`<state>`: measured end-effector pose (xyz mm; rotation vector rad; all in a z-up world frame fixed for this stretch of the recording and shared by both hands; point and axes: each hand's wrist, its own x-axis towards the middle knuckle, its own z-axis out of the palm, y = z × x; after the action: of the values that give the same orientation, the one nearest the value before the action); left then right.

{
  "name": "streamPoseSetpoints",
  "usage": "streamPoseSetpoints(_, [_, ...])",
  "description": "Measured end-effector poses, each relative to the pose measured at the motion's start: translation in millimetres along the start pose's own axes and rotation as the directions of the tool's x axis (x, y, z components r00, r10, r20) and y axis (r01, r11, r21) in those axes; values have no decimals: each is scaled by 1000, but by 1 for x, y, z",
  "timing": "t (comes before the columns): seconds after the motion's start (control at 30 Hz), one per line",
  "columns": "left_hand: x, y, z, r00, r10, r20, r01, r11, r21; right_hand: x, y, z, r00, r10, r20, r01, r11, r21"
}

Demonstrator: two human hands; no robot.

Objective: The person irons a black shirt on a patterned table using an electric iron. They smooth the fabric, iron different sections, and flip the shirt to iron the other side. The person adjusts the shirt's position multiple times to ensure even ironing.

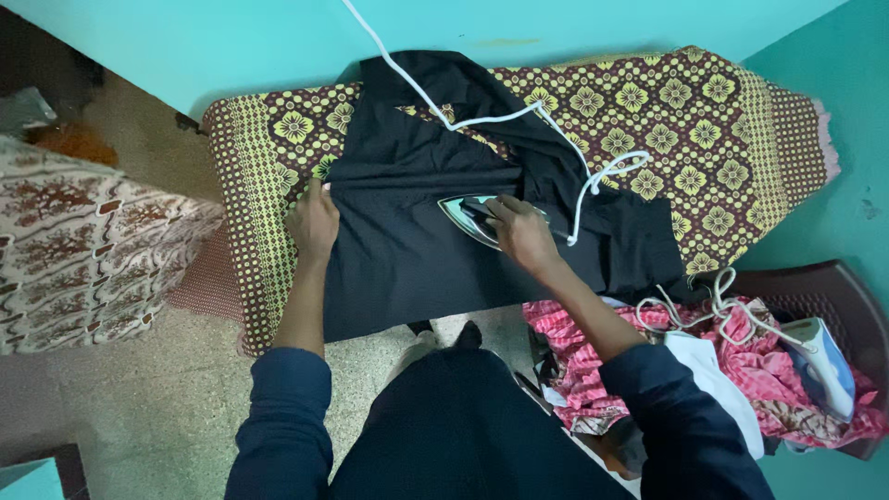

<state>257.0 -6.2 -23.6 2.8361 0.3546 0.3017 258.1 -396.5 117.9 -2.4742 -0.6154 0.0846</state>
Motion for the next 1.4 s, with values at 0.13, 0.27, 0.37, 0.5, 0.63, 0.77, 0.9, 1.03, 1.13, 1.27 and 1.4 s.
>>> streamPoseSetpoints(0.13, [4,-8,4,999,-15,32,16,999,-51,6,-1,10,992,-106,-73,105,994,-11])
streamPoseSetpoints(0.27, [6,-17,7,996,-7,85,18,991,-130,22,-13,32,971,-225,-75,218,971,-96])
streamPoseSetpoints(0.37, [5,-18,5,998,55,11,-54,995,-82,26,-22,38,986,-167,-5,167,984,-63])
streamPoseSetpoints(0.5, [8,-6,-11,999,36,37,-34,998,-52,16,-3,27,987,-161,13,161,985,-60])
streamPoseSetpoints(0.63, [17,26,-33,992,97,-75,-110,975,-194,-9,29,-2,993,-93,70,101,987,-123])
streamPoseSetpoints(0.77, [32,96,-40,905,377,-197,-416,879,-234,-25,52,-26,995,-56,80,66,989,-130])
streamPoseSetpoints(0.9, [51,181,-41,856,505,-110,-510,793,-333,-30,59,-23,992,-124,7,124,983,-133])
streamPoseSetpoints(1.03, [62,217,-6,779,608,154,-522,764,-378,-37,67,-16,994,-105,2,104,984,-144])
streamPoseSetpoints(1.13, [75,216,36,788,564,248,-554,824,-118,-45,70,-17,998,-60,19,62,984,-166])
streamPoseSetpoints(1.27, [78,219,53,828,555,84,-551,832,-61,-50,71,-19,999,-30,17,32,984,-177])
streamPoseSetpoints(1.4, [75,254,28,850,519,-91,-526,822,-219,-53,75,-23,997,9,71,-1,993,-121])
